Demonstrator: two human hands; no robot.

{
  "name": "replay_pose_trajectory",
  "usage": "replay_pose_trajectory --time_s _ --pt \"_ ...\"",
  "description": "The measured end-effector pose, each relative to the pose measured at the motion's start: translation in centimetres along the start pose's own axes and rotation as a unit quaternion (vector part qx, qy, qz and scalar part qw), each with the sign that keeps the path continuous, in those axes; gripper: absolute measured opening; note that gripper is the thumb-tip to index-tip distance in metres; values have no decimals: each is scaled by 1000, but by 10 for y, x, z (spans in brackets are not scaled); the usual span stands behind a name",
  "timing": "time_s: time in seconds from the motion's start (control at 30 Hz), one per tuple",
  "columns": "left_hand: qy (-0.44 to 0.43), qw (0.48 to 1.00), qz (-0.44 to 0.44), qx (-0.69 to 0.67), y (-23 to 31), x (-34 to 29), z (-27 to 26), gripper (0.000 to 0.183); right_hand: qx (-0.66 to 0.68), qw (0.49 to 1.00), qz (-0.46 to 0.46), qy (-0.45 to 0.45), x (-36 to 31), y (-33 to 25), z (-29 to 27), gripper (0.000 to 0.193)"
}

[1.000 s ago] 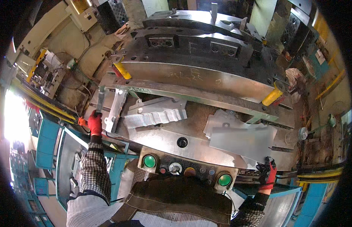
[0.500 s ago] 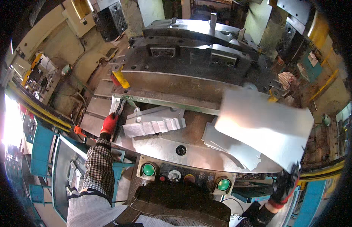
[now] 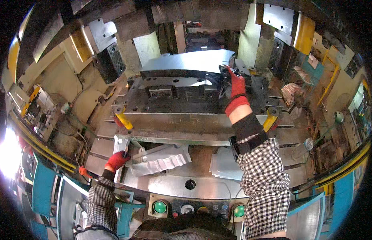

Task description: Operating a large metal stamping press to form sheet metal parts.

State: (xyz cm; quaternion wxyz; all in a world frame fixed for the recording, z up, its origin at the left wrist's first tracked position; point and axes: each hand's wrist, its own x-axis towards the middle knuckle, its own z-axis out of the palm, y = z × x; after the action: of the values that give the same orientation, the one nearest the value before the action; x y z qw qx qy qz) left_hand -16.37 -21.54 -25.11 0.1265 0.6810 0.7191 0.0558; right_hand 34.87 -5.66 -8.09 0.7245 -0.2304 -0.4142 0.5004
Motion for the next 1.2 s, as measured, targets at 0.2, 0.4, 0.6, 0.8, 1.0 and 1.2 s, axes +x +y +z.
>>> replay_pose_trajectory --time_s 0.2,0.4,0.6,0.8,1.0,1.2 --pt "310 904 264 -126 150 12 -156 41 5 997 48 57 13 23 -6 29" --pt "361 812 440 130 221 118 -223 51 137 985 95 -49 -58 -8 64 25" --pt "253 860 431 106 239 174 -203 43 335 929 131 -88 -74 -21 45 24" --pt "251 851 443 126 232 162 -211 44 394 900 176 -58 -71 -18 46 25" --pt "321 861 391 -51 214 57 -188 51 409 893 149 -113 -79 -26 38 25" --pt "-34 962 176 -206 91 -72 -100 38 202 965 154 -69 -182 -68 57 29"
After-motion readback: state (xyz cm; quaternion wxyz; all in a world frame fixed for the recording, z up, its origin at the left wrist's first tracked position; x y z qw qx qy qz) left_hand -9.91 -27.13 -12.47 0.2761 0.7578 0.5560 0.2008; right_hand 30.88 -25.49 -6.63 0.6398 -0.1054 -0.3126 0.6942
